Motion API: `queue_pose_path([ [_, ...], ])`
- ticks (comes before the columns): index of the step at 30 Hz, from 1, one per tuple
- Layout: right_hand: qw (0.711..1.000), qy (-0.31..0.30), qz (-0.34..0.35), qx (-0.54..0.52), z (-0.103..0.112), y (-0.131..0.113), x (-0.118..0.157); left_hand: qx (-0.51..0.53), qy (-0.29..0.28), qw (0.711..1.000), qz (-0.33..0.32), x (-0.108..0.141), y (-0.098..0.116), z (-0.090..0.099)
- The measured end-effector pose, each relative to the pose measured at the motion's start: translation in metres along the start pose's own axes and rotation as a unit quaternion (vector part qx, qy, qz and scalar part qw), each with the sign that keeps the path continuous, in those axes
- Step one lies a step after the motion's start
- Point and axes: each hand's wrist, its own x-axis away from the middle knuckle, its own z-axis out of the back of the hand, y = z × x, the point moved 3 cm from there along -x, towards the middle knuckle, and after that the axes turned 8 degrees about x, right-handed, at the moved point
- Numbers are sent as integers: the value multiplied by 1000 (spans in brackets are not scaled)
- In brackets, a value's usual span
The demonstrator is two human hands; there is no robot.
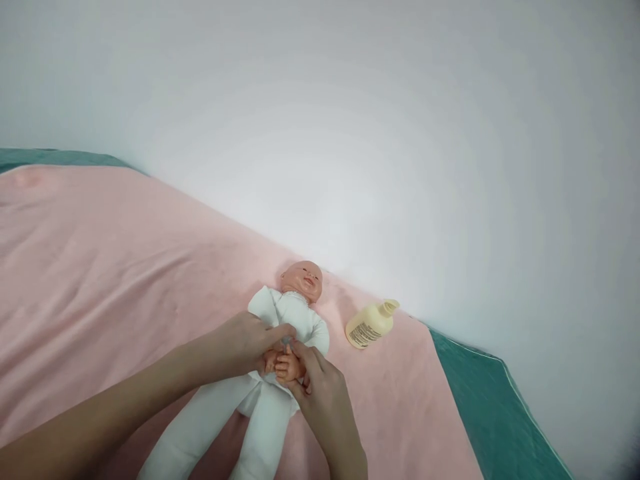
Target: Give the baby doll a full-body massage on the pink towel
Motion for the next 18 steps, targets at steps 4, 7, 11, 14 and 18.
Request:
queue_pose_path([
  [4, 1000, 3, 14, 13, 0, 1, 0, -26, -16, 999, -14, -1, 1, 0],
  [7, 999, 12, -14, -45, 11, 12, 3, -25, -14, 999, -30, 0, 0, 13],
  [11, 982, 57, -149, -104, 35, 45, 16, -36, 31, 999, 1, 11, -4, 53],
  [14, 962, 75, -242, -102, 49, 74, 27, -84, 82, 986, 121, 29, -16, 85],
  [18, 936, 41, -345, -59, 53, 110, 41, -177, 99, 939, 279, 59, -49, 110],
])
